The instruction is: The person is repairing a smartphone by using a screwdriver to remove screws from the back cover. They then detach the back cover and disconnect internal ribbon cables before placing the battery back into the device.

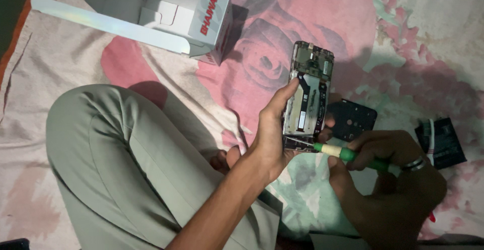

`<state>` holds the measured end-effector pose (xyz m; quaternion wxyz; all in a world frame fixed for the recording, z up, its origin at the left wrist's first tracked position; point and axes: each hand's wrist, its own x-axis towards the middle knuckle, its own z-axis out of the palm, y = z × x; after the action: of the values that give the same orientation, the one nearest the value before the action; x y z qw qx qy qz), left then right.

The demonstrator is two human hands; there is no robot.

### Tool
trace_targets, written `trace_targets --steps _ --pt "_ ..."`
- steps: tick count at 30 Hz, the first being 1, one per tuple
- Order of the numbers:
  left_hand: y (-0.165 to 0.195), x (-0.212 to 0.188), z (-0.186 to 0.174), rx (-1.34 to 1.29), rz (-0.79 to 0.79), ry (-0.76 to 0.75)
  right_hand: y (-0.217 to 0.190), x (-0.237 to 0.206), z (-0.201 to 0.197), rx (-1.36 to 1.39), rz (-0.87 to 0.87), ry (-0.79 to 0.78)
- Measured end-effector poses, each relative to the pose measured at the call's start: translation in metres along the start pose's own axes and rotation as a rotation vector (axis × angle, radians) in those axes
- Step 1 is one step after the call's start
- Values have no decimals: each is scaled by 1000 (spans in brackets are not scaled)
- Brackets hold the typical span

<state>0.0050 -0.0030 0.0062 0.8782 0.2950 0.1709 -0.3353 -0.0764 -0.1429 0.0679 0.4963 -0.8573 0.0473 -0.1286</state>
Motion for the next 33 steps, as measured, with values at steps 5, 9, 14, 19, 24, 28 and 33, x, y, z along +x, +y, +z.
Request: trace_targets --steps 5,9,14,19,24,28,33 --pt "-2 -1 1 137 30 -57 6 -5 -6 -252 60 21" --pt "-2 -1 -1 104 -8 -92 11 -5 -15 -309 -35 -38" --pt "0 0 -3 91 -1 -126 14 -5 -19 -197 -104 -24" --pt "0 -1 -1 54 -14 -104 16 -4 -21 -339 -86 -56" --pt "1 -2 -1 33 -15 -95 15 -2 -23 -305 -52 -43" --pt "1 0 -1 51 22 -77 12 -3 -20 -316 -95 -92" --pt "-3 2 -3 40 10 -80 15 -4 -22 -349 92 -61"
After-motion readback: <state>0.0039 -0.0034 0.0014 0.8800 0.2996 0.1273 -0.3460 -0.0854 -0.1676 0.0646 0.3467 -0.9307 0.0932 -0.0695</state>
